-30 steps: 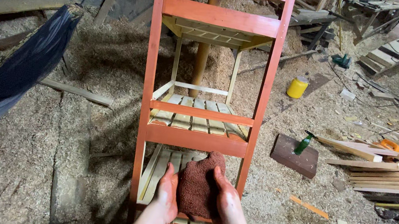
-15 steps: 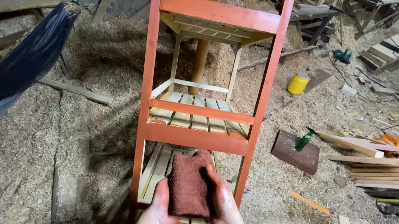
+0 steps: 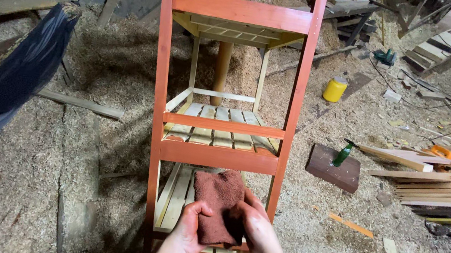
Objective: The person wipes the surfaces of a three-tier wooden shelving unit with a reddish-brown cloth, moving from the lower shelves upward. The person then dips the cloth into a container of reddish liquid on a teal stool and continues wiping the shelves.
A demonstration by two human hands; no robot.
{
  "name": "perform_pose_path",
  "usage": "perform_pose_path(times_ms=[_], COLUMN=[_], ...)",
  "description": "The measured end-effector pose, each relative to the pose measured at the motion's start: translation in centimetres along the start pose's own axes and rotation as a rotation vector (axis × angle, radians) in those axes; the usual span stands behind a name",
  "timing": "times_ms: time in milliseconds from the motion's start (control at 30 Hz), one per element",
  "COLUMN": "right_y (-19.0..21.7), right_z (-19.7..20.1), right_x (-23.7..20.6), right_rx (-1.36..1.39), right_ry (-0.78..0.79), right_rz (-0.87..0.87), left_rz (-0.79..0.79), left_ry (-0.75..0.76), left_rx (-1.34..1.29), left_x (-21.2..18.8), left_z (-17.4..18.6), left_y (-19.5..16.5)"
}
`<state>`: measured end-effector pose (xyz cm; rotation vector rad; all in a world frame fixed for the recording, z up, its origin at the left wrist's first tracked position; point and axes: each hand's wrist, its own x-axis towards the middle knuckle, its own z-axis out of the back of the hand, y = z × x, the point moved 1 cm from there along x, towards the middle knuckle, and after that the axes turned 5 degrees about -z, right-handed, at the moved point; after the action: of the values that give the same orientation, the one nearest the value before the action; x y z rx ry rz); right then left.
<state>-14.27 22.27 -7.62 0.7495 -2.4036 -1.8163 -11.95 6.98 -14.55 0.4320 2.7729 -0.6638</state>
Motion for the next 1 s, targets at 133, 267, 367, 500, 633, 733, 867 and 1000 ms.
perform_pose_path(times_ms=[133,267,367,500,633,733,867,1000], right_y=[1.0,1.7,1.3,0.7,0.5,0.6,0.1,-0.7], right_z=[-0.3,-0.8,-0.8,-1.0,-1.7,-3.1,-4.5,-4.0], right_x=[-0.4,-0.7,-0.3,0.0,-0.8,-1.2,-0.9,-0.9], right_rx=[0.019,0.014,-0.042,-0.412,-0.162,0.019,0.131,0.079], right_ry=[-0.164,-0.178,-0.222,-0.340,-0.211,-0.083,-0.091,-0.176], right_rz=[-0.027,0.092,0.094,0.183,-0.044,-0.064,-0.017,-0.054], left_rz=[-0.013,0.034,0.028,-0.063,-0.209,-0.094,-0.256,-0.321], left_ry=[-0.032,-0.138,-0.146,-0.153,-0.138,-0.120,-0.130,-0.073], left_rx=[0.014,0.124,0.167,0.175,0.287,0.284,0.385,0.434], left_x=[-0.3,-0.9,0.1,2.7,3.8,3.3,1.7,1.1], left_z=[-0.9,-2.0,-1.4,1.0,1.8,1.0,-1.4,-2.5], left_y=[-0.3,-0.6,-0.3,0.8,1.4,1.8,1.5,0.9])
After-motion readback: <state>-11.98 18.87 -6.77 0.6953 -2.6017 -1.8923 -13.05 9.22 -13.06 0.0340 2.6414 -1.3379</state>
